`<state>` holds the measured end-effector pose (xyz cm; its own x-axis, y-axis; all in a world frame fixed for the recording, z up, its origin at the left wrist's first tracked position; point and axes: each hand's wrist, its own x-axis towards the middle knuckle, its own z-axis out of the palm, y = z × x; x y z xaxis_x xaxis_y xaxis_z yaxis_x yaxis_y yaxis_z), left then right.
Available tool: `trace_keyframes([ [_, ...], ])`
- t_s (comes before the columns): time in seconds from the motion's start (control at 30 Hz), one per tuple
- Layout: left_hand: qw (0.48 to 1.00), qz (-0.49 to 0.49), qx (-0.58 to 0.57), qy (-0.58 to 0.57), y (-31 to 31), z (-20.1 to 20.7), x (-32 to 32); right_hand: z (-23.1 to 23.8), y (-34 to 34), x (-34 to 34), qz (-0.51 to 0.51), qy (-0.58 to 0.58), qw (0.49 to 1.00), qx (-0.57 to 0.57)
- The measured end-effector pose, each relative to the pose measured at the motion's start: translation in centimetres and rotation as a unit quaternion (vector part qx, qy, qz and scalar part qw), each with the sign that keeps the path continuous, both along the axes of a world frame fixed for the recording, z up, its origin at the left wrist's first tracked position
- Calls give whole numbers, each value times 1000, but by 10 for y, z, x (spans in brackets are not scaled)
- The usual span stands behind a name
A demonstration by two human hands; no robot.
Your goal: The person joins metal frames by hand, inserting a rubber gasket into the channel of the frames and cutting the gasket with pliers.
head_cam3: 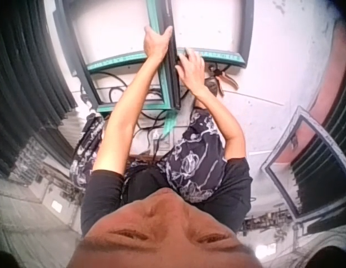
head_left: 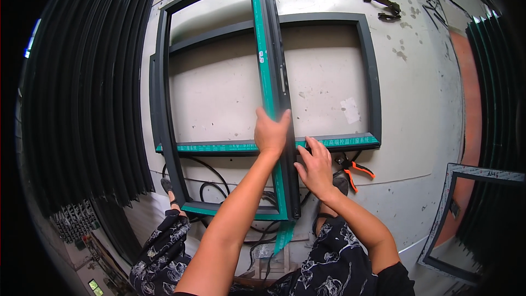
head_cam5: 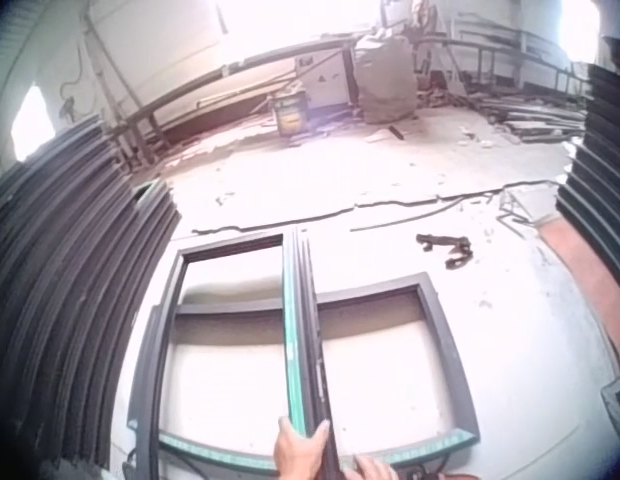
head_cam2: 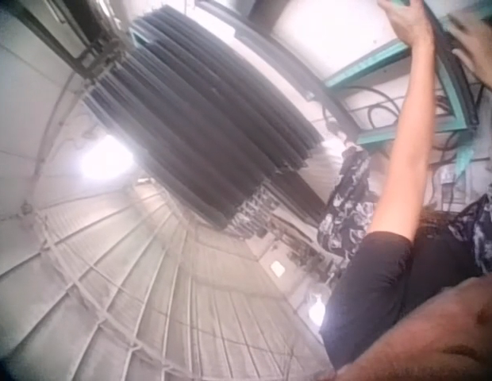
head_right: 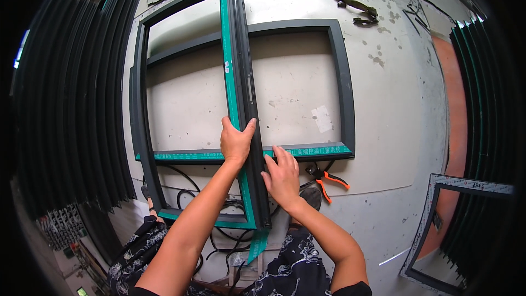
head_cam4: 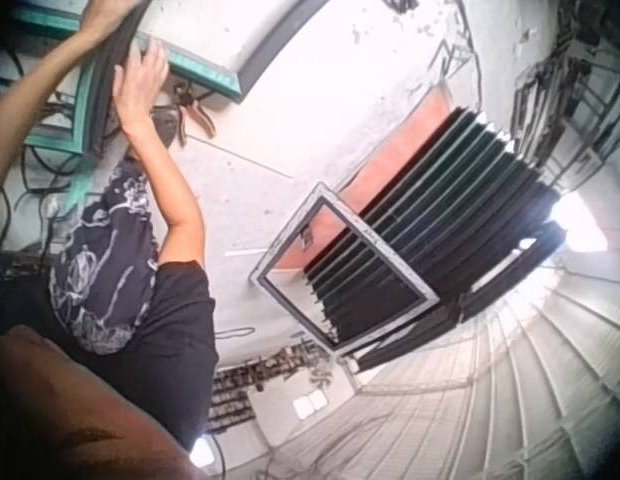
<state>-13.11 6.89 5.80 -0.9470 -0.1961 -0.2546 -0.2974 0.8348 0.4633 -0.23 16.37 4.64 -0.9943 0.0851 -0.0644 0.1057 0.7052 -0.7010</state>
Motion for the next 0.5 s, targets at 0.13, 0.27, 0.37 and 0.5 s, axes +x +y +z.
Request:
trace_keyframes([
  [0.13, 999, 4, -37, -12, -2, 3, 8, 7, 14, 2, -60, 30, 996, -61],
  [0.27, 993, -43, -101, 30, -2, -6, 34, 2, 48, -30, -112, 73, 989, -67],
  [0.37, 992, -74, -100, 16, -11, -1, 57, -5, 63, -72, -116, 86, 987, -76],
  [0.5, 989, -100, -104, 12, -24, 2, 86, -26, 69, -136, -137, 53, 986, -82],
])
